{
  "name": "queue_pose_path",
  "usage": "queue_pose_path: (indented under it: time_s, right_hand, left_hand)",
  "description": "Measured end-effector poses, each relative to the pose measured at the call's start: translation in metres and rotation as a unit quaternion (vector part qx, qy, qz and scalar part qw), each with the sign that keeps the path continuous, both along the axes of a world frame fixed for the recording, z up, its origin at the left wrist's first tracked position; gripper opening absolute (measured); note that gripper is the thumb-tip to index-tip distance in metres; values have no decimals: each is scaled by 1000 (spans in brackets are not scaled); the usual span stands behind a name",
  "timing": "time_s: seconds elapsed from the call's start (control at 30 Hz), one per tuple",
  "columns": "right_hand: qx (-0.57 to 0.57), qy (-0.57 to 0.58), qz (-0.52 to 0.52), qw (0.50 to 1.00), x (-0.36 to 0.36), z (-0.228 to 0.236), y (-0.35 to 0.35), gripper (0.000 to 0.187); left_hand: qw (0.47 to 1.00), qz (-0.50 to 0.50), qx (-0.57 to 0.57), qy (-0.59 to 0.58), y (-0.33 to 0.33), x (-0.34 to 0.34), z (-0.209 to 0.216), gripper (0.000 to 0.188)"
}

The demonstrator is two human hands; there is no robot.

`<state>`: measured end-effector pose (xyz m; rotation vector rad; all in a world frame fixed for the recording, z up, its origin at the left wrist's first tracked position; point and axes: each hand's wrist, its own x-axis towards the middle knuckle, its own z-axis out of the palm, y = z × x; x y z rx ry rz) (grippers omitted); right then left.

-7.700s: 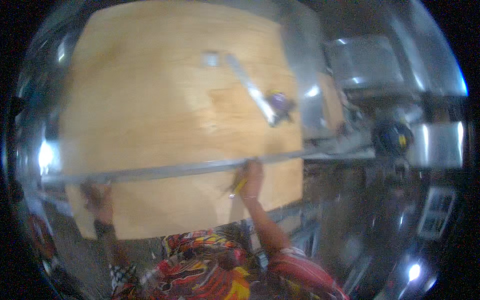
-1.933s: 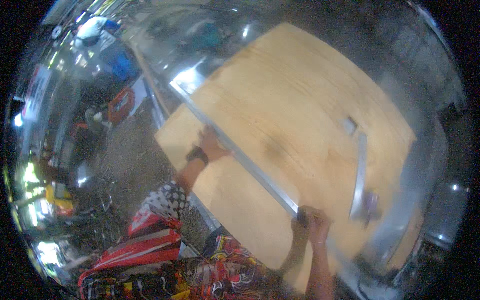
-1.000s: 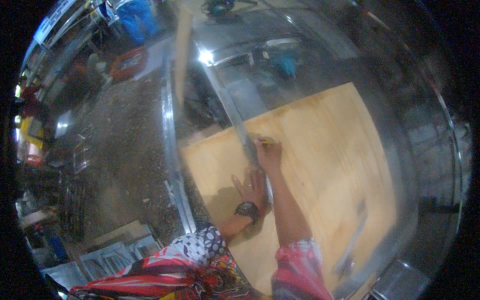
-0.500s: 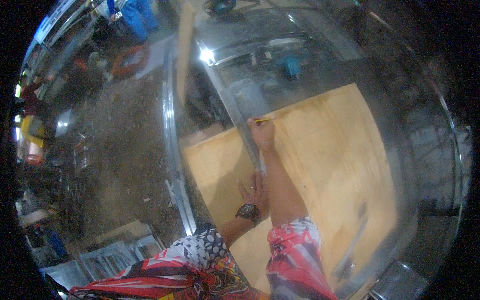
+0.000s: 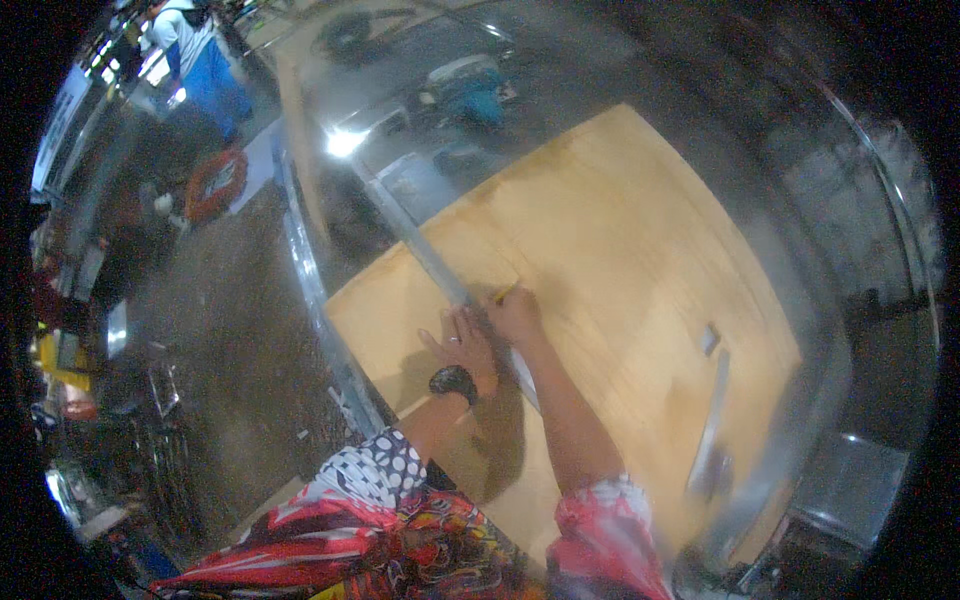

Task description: The person measures and marks a large plywood sheet using a metal ruler and pencil, then uses a circular saw to cut along the marked line. The person removes the cut-off strip after completing the cut.

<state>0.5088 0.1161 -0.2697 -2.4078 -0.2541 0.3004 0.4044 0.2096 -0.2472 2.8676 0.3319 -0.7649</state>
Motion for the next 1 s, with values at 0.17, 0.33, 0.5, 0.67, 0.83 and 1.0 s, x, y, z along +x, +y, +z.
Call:
queue_pose_path:
  time_s: [0.17, 0.33, 0.5, 0.67, 0.83, 1.0]
  right_hand:
    - [-14, 48, -33, 998, -101, 32, -109, 29]
    - [16, 69, -93, 993, -192, 16, -208, 26]
    - [-8, 124, -162, 979, -275, 16, -311, 40]
    - [-6, 108, -260, 959, -370, 11, -386, 33]
    - [-15, 115, -359, 926, -433, 21, -457, 36]
    - [-64, 140, -419, 895, -495, 14, -534, 27]
  left_hand:
    - [1000, -18, 10, 9, 0, 7, -4, 143]
    - [997, -62, 47, -19, 50, 21, -77, 151]
    - [992, -105, 71, 27, 84, 40, -67, 151]
    - [990, -81, 109, 30, 101, 44, -69, 148]
    - [991, -63, 110, 34, 101, 40, -57, 138]
    - [991, -62, 119, 27, 70, 39, -60, 129]
